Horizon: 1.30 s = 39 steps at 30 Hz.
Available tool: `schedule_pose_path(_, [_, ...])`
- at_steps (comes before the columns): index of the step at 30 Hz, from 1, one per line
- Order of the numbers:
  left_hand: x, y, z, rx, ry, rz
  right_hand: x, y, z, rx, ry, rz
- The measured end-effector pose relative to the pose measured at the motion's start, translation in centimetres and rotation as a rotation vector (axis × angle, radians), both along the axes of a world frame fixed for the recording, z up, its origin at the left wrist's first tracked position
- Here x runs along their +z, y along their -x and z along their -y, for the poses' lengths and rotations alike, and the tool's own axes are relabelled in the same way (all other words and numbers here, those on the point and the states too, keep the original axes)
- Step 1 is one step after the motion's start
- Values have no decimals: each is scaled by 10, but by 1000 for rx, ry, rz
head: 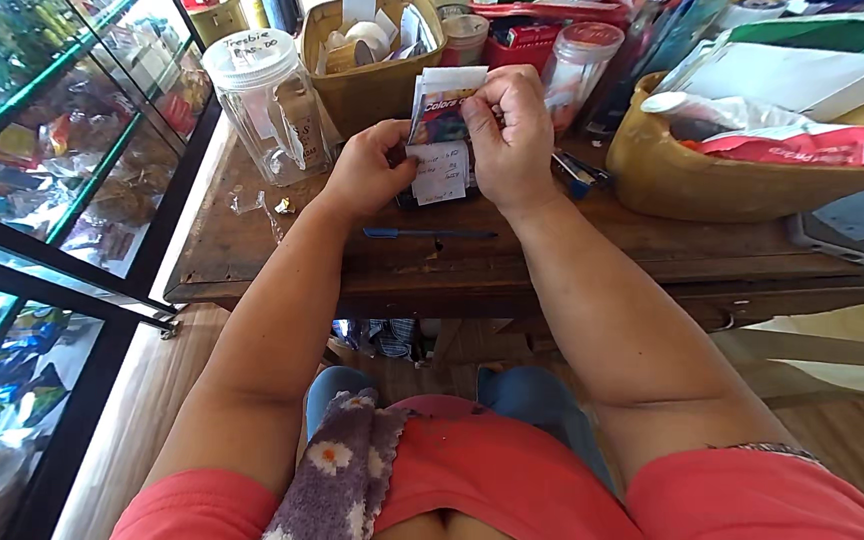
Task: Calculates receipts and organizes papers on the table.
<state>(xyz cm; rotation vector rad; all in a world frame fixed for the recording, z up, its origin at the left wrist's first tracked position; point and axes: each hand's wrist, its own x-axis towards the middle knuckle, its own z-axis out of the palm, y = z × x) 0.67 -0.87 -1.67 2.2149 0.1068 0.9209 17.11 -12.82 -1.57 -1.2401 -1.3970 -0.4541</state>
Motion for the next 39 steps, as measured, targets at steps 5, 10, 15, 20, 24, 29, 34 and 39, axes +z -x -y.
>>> schedule_pose_path(5, [1, -1, 2, 5, 79, 37, -1, 0, -1, 14, -3, 18])
schedule_pose_path(10, [3, -1, -1, 67, 105, 96, -1, 1, -1, 51, 35, 30])
schedule_pose_path(15, [8, 1, 0, 137, 84, 100, -2, 0, -1, 75, 38, 28])
schedule_pose_path(20, [8, 1, 0, 138, 74, 101, -2, -1, -2, 96, 2, 19])
schedule_pose_path(24, [8, 1, 0, 127, 83, 109, -2, -1, -3, 108, -26, 12])
schedule_pose_path(29, [8, 1, 1, 126, 82, 106, 0, -1, 0, 91, -18, 7])
schedule_pose_path(34, [7, 1, 0, 133, 65, 102, 0, -1, 0, 81, -9, -6])
schedule_pose_path(39, [8, 2, -1, 143, 115, 102, 2, -1, 2, 75, 12, -23])
